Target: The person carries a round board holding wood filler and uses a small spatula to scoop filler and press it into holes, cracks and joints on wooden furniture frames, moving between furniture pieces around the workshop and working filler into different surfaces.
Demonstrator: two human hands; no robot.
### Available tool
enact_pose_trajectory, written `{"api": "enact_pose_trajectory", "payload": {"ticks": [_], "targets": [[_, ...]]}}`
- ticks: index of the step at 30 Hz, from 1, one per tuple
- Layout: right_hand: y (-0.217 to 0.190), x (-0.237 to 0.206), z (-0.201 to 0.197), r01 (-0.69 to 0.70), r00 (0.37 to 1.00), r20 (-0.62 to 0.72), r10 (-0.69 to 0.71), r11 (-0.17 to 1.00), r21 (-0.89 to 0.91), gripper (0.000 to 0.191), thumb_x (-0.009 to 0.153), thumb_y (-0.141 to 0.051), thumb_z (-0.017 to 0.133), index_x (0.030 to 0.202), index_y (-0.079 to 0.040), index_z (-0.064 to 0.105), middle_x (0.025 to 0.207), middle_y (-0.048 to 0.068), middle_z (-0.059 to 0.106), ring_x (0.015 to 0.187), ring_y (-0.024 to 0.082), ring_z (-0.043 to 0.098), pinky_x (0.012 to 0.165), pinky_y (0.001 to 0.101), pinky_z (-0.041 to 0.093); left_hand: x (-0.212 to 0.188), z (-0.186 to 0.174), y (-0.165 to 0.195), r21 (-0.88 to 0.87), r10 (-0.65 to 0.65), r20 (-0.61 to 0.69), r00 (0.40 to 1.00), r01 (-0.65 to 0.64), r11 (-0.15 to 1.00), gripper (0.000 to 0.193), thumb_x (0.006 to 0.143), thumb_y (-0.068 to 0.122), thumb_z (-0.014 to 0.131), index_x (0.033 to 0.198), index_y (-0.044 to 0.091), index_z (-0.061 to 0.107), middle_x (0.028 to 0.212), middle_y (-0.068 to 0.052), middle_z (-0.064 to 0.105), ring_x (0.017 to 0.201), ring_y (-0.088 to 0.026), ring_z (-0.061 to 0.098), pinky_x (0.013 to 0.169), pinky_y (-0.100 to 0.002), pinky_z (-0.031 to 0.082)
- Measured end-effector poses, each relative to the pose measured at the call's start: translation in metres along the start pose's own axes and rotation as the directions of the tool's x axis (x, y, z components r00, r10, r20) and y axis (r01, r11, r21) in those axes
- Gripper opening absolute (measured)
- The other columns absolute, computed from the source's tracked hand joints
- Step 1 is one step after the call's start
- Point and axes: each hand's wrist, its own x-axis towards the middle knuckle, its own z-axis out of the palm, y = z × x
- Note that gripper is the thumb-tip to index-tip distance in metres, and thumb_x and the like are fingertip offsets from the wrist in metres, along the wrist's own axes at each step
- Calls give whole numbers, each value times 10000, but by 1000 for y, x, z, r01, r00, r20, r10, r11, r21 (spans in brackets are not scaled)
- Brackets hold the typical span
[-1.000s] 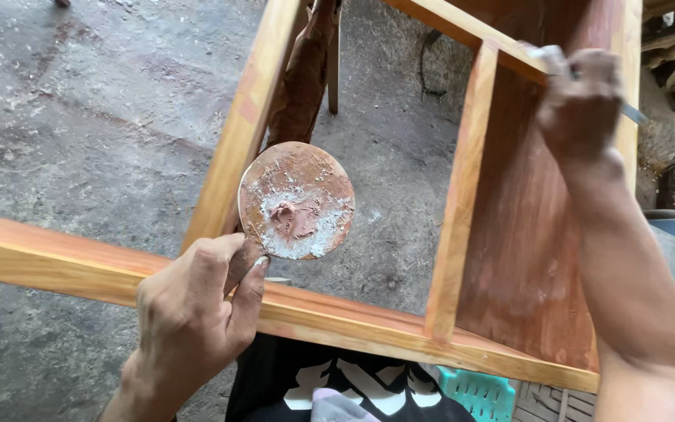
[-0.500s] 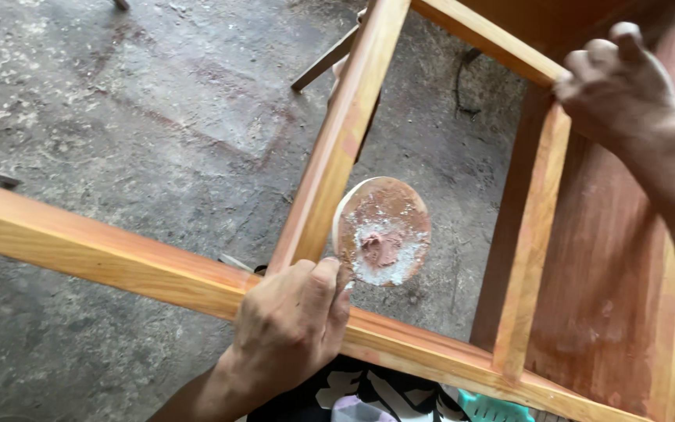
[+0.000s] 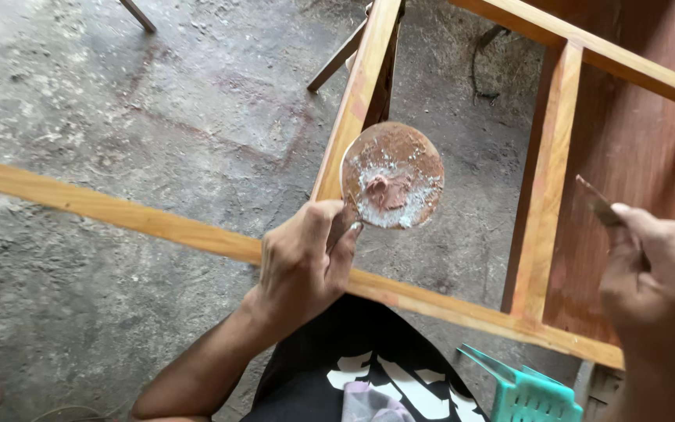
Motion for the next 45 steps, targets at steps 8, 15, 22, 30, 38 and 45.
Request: {"api": "enact_pose_trajectory", "payload": {"ticks": [8,15,22,30,38,45], "targets": [[-85,-32,-24,9,995,-100,13,975,221,226,1028,58,781,1233,-33,752,995,119,665,841,190,658,719,293,539,-15,27,48,61,141,-7,990,-140,988,323,910,21,736,1176,13,554,902,-142,629,738,-310,665,633,-419,521],[-99,-35,-40,87,992,-109,-66,976,199,322,956,48,793,1248,-89,783,1008,93,637,865,200,645,715,339,544,-35,40,87,76,187,41,982,-190,979,329,898,19,738,1173,0,560,914,-140,617,755,-325,655,646,-429,511],[-114,-25,-26,159,986,-87,-139,940,302,305,880,34,766,1165,-73,777,944,98,662,838,210,660,671,350,563,-36,32,74,73,193,49,980,-197,978,306,903,19,723,1163,1,564,889,-136,620,741,-318,655,649,-428,515],[-42,127,45,127,976,-194,-98,981,143,175,1160,-91,629,1019,-26,711,779,94,633,613,145,592,501,275,435,13,-25,-10,192,115,-128,985,-89,977,220,962,74,690,1126,28,550,860,-116,682,687,-213,689,589,-361,552],[-52,253,235,-307,845,42,533,419,854,202,1067,-135,487,1000,-133,678,799,-18,572,661,62,497,539,232,423,112,-87,-63,368,259,-12,966,-237,899,215,959,65,686,1103,39,529,869,-126,642,702,-272,644,608,-424,506],[-41,223,324,-433,793,305,528,136,891,263,1028,-160,600,1188,-29,762,773,-61,529,699,57,446,621,219,376,157,-67,-94,362,288,52,956,-287,887,168,980,32,683,1019,44,521,804,-91,613,573,-176,559,489,-337,450]]}}
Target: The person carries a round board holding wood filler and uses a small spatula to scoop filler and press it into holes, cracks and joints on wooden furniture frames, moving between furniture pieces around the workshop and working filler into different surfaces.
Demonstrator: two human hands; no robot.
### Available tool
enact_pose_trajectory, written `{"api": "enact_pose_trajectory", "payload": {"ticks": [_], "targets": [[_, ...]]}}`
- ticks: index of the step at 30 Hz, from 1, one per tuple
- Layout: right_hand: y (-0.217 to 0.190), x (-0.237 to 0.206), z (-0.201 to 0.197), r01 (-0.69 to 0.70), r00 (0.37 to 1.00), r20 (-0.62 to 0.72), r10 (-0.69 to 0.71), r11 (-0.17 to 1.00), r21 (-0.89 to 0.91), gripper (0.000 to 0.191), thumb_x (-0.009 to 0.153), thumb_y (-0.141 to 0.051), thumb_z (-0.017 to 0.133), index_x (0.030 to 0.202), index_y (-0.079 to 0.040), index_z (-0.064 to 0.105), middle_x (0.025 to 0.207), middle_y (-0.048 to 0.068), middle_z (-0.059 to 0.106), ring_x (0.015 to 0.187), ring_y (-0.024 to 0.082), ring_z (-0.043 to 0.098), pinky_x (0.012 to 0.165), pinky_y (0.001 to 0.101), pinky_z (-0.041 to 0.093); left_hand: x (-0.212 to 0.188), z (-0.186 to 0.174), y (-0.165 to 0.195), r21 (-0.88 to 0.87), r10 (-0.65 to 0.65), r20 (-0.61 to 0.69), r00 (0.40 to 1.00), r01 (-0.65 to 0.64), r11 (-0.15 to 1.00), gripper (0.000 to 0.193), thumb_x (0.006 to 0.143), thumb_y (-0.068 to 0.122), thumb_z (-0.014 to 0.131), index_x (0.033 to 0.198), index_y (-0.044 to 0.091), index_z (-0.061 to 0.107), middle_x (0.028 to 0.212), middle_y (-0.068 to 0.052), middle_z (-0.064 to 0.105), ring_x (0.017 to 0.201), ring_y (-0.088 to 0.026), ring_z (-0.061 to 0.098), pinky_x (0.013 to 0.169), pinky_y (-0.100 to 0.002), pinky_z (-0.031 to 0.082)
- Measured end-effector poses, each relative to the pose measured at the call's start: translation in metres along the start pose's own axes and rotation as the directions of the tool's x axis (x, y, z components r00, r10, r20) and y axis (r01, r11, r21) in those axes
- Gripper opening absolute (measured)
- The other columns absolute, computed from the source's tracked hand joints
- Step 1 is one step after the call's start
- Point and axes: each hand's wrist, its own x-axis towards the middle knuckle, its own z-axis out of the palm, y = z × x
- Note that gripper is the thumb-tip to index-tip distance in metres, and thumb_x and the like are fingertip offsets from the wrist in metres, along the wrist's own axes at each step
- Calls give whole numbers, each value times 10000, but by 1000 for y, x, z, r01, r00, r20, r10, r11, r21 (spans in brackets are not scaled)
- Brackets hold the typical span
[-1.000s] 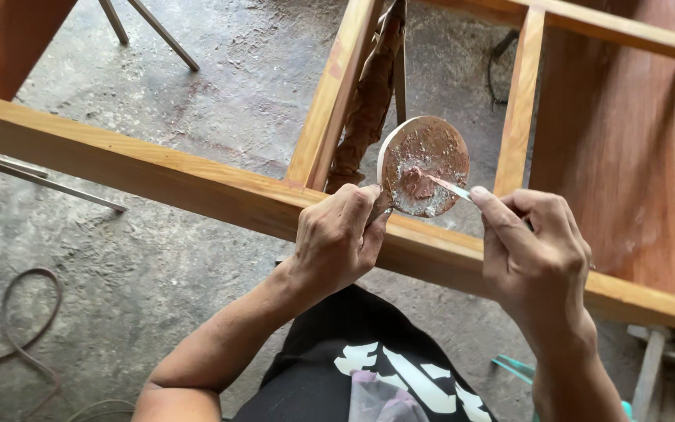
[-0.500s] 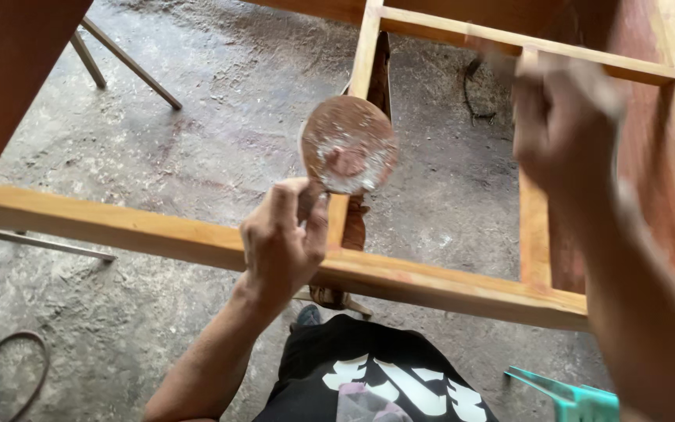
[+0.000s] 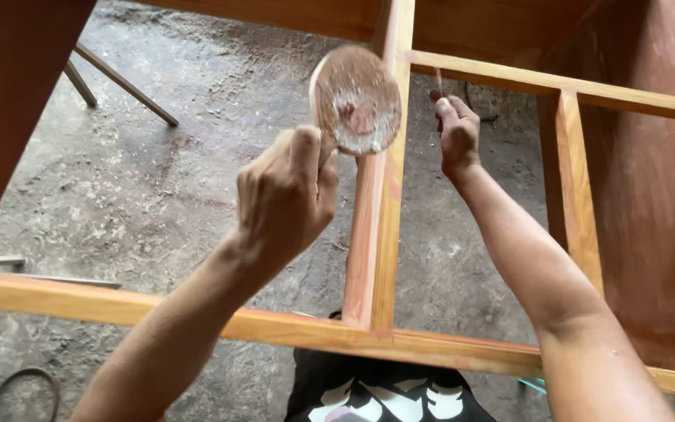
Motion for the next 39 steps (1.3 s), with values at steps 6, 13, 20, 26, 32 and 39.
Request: {"api": "enact_pose_trajectory", "payload": {"ticks": [6,13,20,26,32,39], "targets": [[39,13,12,107,993,11,-114,961,255,133,983,12,630,1051,-23,739,918,-1,695,810,78,594,737,246,500,-6,12,-16,-30,6,47,999,-5,1000,203,963,47,704,1092,23,548,871,-105,665,639,-202,638,551,-347,500],[55,19,36,123,992,-12,-124,961,247,102,1052,-28,612,1049,-23,714,878,9,682,764,81,619,716,253,527,-5,15,-28,33,-62,102,993,59,998,232,952,88,744,1100,35,574,916,-121,687,744,-306,695,635,-416,520],[76,15,49,124,991,-2,-131,938,324,126,1031,-24,590,1099,-13,696,966,3,721,863,66,652,791,249,563,-3,19,-35,63,-71,127,989,64,996,233,958,72,741,1109,25,570,930,-121,687,763,-298,701,645,-408,527],[85,29,55,187,982,-34,-187,921,340,98,1059,-28,620,1102,5,701,959,7,722,849,67,654,773,245,560,-8,22,-36,53,-78,154,985,70,996,229,968,69,743,1115,27,572,925,-121,684,763,-283,708,652,-400,534],[87,14,51,188,981,-80,-179,973,133,107,1058,-63,618,1046,-4,706,901,-6,705,787,54,619,694,235,528,-6,23,-36,69,-100,158,982,90,994,235,966,67,745,1116,20,570,912,-119,682,752,-283,700,654,-400,529],[74,3,47,179,983,-72,-170,972,154,152,1106,-95,623,985,-22,680,820,-33,622,746,50,548,678,252,481,-6,24,-36,84,-91,151,984,79,993,225,969,60,739,1113,23,568,915,-116,686,754,-276,703,654,-393,532]]}}
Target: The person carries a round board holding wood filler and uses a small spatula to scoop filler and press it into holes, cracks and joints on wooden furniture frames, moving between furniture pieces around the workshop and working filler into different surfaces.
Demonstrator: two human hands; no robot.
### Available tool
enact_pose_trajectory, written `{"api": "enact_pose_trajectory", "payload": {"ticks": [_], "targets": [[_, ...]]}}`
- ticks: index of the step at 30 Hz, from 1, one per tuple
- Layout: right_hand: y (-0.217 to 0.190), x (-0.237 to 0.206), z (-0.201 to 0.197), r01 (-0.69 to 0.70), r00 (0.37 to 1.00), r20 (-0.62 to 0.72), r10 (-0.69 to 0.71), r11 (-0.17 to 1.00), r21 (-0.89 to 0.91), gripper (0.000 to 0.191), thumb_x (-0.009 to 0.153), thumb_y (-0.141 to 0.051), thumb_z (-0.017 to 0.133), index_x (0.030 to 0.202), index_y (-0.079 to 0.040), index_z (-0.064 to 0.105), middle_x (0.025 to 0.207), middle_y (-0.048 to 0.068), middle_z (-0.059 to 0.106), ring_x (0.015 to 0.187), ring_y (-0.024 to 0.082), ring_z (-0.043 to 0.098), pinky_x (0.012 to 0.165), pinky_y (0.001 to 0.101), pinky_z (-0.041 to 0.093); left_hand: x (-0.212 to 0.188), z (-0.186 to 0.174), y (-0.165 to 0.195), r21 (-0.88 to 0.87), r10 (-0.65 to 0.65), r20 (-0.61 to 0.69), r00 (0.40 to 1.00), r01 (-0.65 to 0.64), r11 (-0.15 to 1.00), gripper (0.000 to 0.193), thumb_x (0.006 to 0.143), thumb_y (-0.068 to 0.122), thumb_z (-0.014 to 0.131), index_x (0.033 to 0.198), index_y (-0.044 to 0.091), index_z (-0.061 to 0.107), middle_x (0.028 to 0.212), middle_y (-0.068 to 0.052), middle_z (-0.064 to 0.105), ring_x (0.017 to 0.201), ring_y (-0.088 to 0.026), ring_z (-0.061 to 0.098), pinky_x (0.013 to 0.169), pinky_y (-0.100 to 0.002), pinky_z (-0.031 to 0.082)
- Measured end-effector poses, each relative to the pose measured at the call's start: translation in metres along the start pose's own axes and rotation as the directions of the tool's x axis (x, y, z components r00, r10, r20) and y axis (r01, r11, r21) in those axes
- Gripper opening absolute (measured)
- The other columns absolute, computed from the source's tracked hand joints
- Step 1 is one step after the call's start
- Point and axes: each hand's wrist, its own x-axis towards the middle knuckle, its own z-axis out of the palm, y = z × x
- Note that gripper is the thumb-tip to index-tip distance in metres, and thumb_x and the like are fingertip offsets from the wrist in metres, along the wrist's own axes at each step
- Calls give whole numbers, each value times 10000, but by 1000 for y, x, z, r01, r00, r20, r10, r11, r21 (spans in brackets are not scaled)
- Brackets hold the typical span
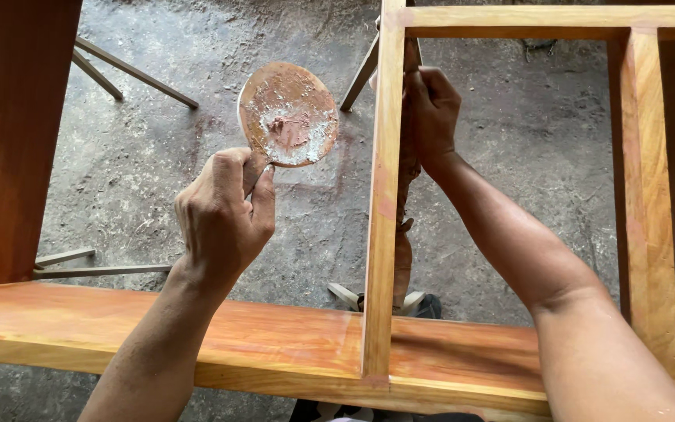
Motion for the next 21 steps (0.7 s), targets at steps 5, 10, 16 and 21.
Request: {"api": "enact_pose_trajectory", "payload": {"ticks": [5,10,16,21], "targets": [[-6,18,16,22,1000,21,-24,997,74,166,1085,-126,593,981,-25,674,813,-19,682,719,57,622,646,258,542,0,-1,-2,-14,-12,21,1000,12,1000,219,967,65,741,1100,25,571,894,-105,687,734,-257,705,631,-384,525],[-12,11,15,79,997,4,-79,993,-83,134,1068,-107,601,1004,-22,682,846,-12,678,747,49,609,666,243,533,3,-3,-2,-20,10,33,999,-9,1000,215,955,49,727,1104,23,573,893,-107,681,723,-260,692,633,-385,523],[-21,9,13,50,999,12,-49,996,-74,182,1099,-94,603,939,-27,660,784,-10,619,702,53,529,634,251,455,5,-5,-2,-20,12,26,1000,-12,1000,213,960,69,739,1083,28,570,864,-96,682,698,-245,689,606,-380,514],[-20,22,26,106,994,33,-106,994,-25,186,1094,-93,581,929,-33,644,778,-9,656,701,68,587,632,257,496,4,-6,-3,-22,2,37,999,-2,1000,216,956,72,741,1083,27,573,864,-100,682,697,-252,689,605,-388,511]]}}
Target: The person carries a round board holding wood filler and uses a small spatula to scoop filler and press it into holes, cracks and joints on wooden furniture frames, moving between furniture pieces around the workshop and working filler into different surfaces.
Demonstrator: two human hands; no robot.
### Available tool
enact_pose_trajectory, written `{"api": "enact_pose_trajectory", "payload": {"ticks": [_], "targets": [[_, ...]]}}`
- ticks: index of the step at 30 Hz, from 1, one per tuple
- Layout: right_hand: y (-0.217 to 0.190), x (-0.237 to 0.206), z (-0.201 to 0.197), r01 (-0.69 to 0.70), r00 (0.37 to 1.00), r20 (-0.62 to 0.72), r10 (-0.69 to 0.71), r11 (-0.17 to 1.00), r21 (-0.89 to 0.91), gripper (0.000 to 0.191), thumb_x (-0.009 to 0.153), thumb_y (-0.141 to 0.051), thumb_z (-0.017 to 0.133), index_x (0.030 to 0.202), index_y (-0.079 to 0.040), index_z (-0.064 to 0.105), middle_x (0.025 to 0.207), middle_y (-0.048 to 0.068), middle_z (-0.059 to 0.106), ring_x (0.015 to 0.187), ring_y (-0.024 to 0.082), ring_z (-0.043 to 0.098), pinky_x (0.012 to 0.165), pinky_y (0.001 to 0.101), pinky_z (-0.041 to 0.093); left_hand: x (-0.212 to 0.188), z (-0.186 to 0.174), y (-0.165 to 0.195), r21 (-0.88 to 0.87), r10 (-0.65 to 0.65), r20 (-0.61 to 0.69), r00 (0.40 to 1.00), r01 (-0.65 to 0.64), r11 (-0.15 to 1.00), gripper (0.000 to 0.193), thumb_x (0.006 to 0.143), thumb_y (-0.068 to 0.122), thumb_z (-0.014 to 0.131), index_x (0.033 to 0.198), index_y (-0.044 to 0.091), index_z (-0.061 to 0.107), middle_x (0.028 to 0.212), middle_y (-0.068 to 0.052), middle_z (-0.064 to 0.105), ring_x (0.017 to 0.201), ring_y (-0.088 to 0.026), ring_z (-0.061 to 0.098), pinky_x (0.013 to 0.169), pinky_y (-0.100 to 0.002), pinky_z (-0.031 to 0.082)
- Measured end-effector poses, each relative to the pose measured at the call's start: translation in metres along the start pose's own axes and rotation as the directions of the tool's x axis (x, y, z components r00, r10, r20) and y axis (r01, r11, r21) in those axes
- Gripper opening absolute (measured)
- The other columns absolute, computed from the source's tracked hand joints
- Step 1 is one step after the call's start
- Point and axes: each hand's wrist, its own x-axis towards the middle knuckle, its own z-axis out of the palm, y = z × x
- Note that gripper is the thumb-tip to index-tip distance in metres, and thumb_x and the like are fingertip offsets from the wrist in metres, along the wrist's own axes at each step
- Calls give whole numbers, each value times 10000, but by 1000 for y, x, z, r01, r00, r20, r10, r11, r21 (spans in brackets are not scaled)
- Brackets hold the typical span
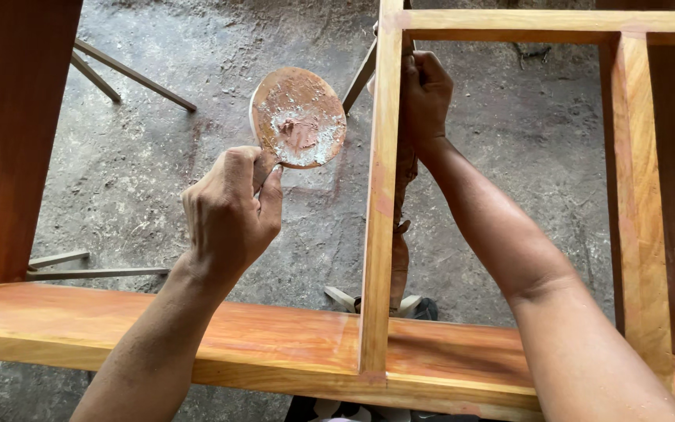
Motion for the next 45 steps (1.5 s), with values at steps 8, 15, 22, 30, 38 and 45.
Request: {"api": "enact_pose_trajectory", "payload": {"ticks": [8,15,22,30,38,45], "targets": [[4,-13,-15,-53,991,-136,20,968,-245,101,1031,-80,617,1013,-46,710,905,11,634,744,95,606,649,271,529,-1,0,2,3,28,-14,1000,-28,1000,221,958,80,746,1078,33,567,879,-120,674,707,-291,685,624,-415,514],[-1,-22,-43,291,949,14,-315,858,-423,266,1099,-31,603,1297,-151,734,1078,9,525,966,115,560,833,280,516,1,0,-8,25,-20,-14,1000,20,999,217,948,83,745,1059,32,566,855,-121,665,683,-294,677,604,-420,510],[10,-15,-40,293,951,6,-309,896,-335,371,1082,-3,676,1395,-201,704,1114,-12,468,967,102,477,816,254,467,-1,4,-7,17,-27,24,999,27,1000,209,952,87,746,1055,38,572,868,-122,674,675,-301,672,591,-421,507],[9,-21,-32,323,941,11,-338,889,-325,381,1060,3,703,1392,-184,718,1100,-13,483,979,106,480,819,260,466,1,5,-5,13,-48,48,998,47,999,218,950,104,747,1055,34,568,830,-118,670,690,-306,685,599,-427,512],[12,-18,-11,190,980,-34,-196,973,-133,330,1051,-56,727,1370,-138,707,1080,-18,511,926,91,578,797,268,532,-1,4,-5,-17,-62,50,997,63,998,196,961,98,736,1047,40,570,846,-109,675,691,-295,688,602,-423,516],[3,-20,-34,340,935,39,-353,858,-385,316,1035,-56,789,1339,-122,731,1087,13,537,963,117,544,825,292,519,1,2,-1,2,-55,54,997,55,998,201,953,102,741,1039,41,569,821,-117,669,673,-300,678,595,-429,511]]}}
